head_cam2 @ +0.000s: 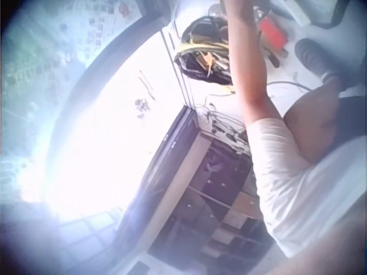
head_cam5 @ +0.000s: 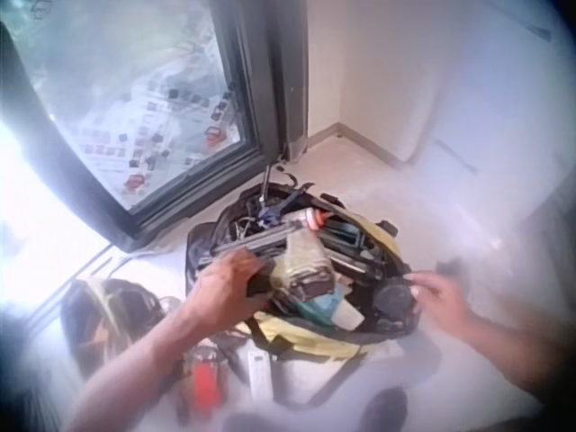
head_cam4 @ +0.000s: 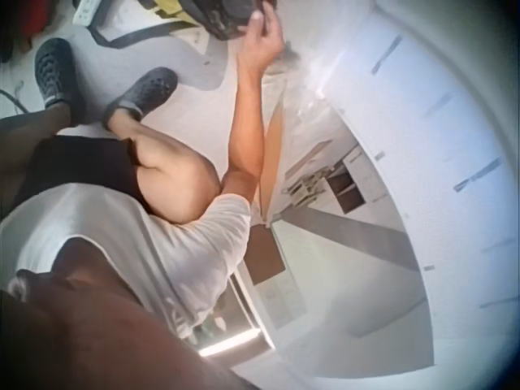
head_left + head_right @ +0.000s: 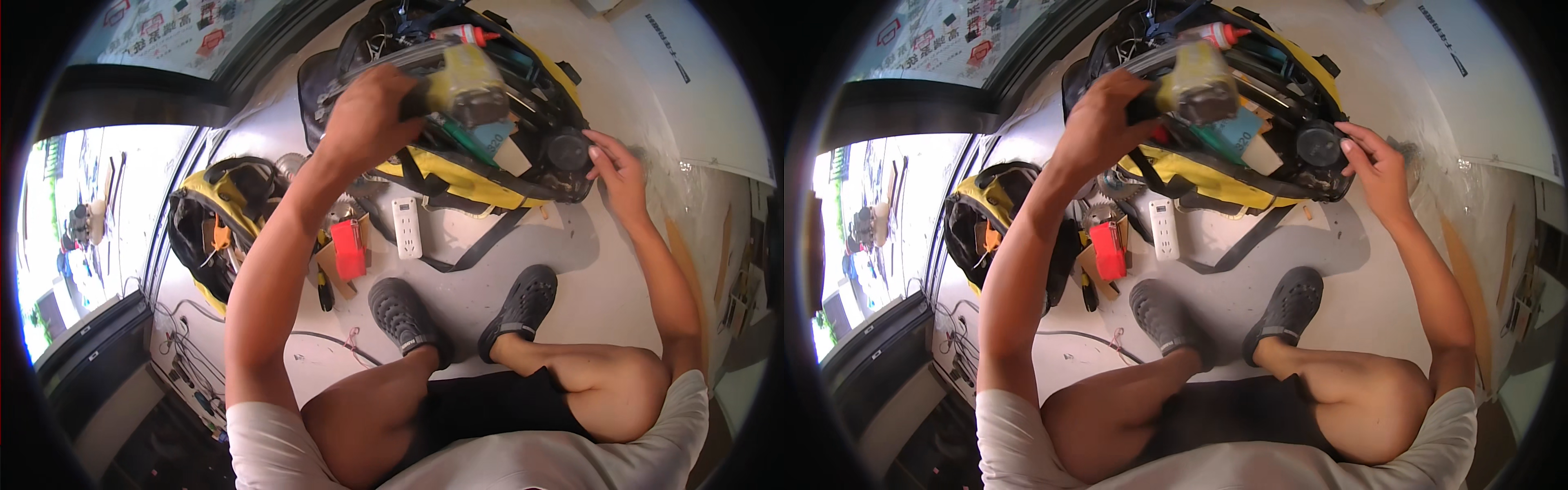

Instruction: The person measures a board with a tape measure, cuts it using a miter saw, and then places it into position on a floor alongside other boards.

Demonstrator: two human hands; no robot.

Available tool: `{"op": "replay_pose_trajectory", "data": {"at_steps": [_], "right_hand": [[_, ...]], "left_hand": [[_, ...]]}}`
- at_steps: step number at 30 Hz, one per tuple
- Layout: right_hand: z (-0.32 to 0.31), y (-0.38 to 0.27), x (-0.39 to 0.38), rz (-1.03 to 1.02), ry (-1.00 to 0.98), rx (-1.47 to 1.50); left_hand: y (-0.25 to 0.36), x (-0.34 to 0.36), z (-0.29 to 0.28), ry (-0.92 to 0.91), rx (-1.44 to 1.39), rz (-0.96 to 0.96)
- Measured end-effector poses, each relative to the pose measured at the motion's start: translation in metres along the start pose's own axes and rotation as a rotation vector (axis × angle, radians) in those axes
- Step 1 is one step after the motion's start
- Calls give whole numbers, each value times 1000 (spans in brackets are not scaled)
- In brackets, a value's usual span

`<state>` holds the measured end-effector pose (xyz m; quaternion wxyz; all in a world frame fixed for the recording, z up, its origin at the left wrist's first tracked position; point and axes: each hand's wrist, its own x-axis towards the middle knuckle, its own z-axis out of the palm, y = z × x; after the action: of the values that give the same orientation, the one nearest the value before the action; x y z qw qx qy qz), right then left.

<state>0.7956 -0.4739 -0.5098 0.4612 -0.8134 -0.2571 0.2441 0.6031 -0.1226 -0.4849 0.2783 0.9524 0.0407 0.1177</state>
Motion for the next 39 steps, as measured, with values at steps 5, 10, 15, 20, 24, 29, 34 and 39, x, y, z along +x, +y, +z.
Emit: {"op": "replay_pose_trajectory", "data": {"at_steps": [5, 10, 15, 20, 24, 29, 34, 39], "right_hand": [[-6, -19, -11, 19, -127, 329], [16, -49, -17, 104, -305, 602], [30, -72, -44, 30, -596, 387], [72, -105, -57, -182, -715, 268], [80, -113, -47, 23, -768, 265], [71, -106, -40, 133, -813, 593], [46, -84, -24, 233, -700, 866], [40, -78, -25, 273, -674, 940]], "left_hand": [[14, 19, 33, -88, 197, 65], [12, -7, 29, 31, 137, 17], [87, -45, 0, -380, -957, -516], [126, -75, 1, -648, -1562, -646], [109, -86, 4, -414, -1002, -524], [109, -89, -3, -434, -804, -370], [77, -100, -18, -543, -680, -558], [78, -92, -22, -674, -513, -566]]}}
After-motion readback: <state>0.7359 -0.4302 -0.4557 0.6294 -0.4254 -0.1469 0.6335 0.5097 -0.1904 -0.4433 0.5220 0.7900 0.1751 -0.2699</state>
